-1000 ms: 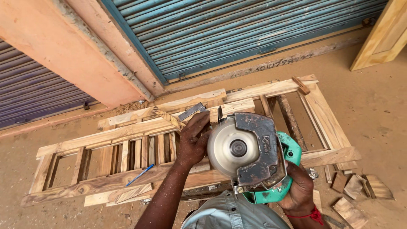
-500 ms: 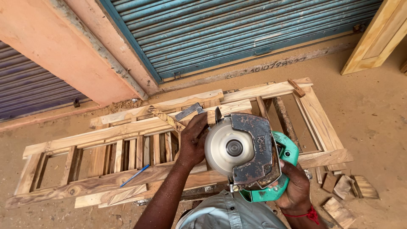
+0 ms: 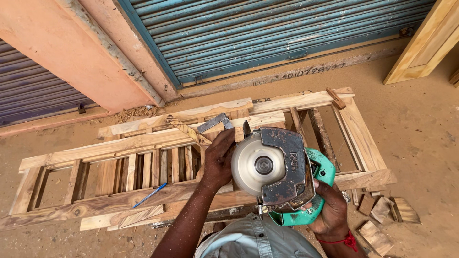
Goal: The person measures and marks wooden slats on a wooden frame using a square and a pen, then cuts the slats with a circular saw. The person repeatedly measures, marks, and cuts the wood to fit the frame structure.
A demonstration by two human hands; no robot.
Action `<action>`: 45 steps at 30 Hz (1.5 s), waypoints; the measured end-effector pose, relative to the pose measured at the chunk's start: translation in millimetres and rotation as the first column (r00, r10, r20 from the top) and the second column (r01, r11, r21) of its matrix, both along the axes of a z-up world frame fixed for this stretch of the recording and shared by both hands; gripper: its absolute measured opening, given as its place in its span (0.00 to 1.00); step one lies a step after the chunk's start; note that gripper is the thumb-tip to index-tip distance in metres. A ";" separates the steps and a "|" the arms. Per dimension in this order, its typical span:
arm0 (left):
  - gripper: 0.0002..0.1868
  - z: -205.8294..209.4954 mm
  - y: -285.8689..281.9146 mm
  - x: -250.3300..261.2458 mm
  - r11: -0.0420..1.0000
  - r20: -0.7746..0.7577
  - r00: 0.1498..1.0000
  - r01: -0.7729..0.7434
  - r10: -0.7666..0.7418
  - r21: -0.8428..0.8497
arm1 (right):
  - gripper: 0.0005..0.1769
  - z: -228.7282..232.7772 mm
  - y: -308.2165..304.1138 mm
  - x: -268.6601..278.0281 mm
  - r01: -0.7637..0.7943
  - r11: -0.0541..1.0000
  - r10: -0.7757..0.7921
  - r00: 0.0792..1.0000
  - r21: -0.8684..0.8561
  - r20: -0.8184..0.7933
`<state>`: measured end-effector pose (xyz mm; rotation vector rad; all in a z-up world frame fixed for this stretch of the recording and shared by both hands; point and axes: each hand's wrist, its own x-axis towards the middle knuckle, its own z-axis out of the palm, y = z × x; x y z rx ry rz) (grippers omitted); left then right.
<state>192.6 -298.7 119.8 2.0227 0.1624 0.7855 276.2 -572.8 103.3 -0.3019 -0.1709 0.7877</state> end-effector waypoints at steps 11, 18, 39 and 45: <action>0.22 -6.5 -0.1 0.5 0.999 0.033 0.999 0.021 -0.020 -0.025 | 0.20 0.7 3.9 2.6 -0.018 1.000 0.017 0.999 0.011 0.038; 0.22 -1.6 -1.6 -1.8 0.999 0.008 1.000 -0.001 0.000 0.040 | 0.22 5.3 5.3 1.4 -0.017 1.000 0.017 1.000 -0.008 0.013; 0.24 -3.4 -7.9 -14.1 1.000 0.045 0.999 -0.005 0.004 0.028 | 0.23 4.5 9.2 -3.3 -0.001 1.000 0.003 0.999 -0.027 0.051; 0.24 -10.2 -7.8 -15.9 1.000 0.017 1.000 -0.008 0.008 0.002 | 0.21 -2.1 8.5 -2.4 -0.028 1.000 0.028 0.999 -0.001 0.039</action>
